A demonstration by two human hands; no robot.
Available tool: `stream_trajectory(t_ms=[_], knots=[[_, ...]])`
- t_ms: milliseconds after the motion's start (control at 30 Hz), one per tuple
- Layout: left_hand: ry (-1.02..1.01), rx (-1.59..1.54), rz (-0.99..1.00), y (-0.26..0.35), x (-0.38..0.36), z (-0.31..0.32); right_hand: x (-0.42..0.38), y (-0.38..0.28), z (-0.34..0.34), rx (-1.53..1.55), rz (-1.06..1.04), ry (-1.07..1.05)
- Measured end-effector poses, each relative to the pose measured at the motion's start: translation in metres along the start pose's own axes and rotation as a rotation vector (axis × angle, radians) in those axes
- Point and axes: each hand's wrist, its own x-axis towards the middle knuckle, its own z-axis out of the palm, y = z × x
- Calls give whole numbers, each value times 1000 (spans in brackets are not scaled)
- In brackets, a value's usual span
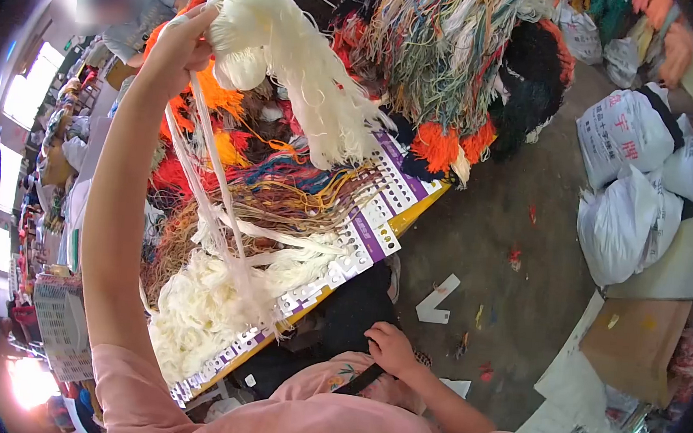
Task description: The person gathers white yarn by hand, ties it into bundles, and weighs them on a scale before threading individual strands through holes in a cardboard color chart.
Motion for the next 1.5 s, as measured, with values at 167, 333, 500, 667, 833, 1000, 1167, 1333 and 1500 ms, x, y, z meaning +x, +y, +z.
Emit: stream_trajectory(t_ms=[167, 333, 500, 667, 833, 1000, 1167, 1333, 1500], knots=[[-27, 212, 39, -26, -19, -31, -4, 5, -1, -15, 32, 12], [-424, 1038, -470, -105, -93, -47, -7, 9, -2, -46, 48, -17], [-546, 1078, -196, -166, -166, -21, 1, 11, 1, -69, 50, -39], [-474, 993, -165, -161, -198, -1, 10, 9, 3, -77, 56, -69], [-597, 1042, -406, -161, -206, -3, 14, 8, 4, -87, 71, -71], [-411, 701, -449, -146, -185, -6, 16, 8, 7, -83, 83, -89], [108, 318, -117, -184, -125, 26, 24, 7, 11, -103, 91, -104], [181, 828, 9, -214, -68, 76, 26, 8, 10, -95, 74, -94], [155, 68, -251, -253, -61, 81, 33, -5, -4, 114, 131, -105]])
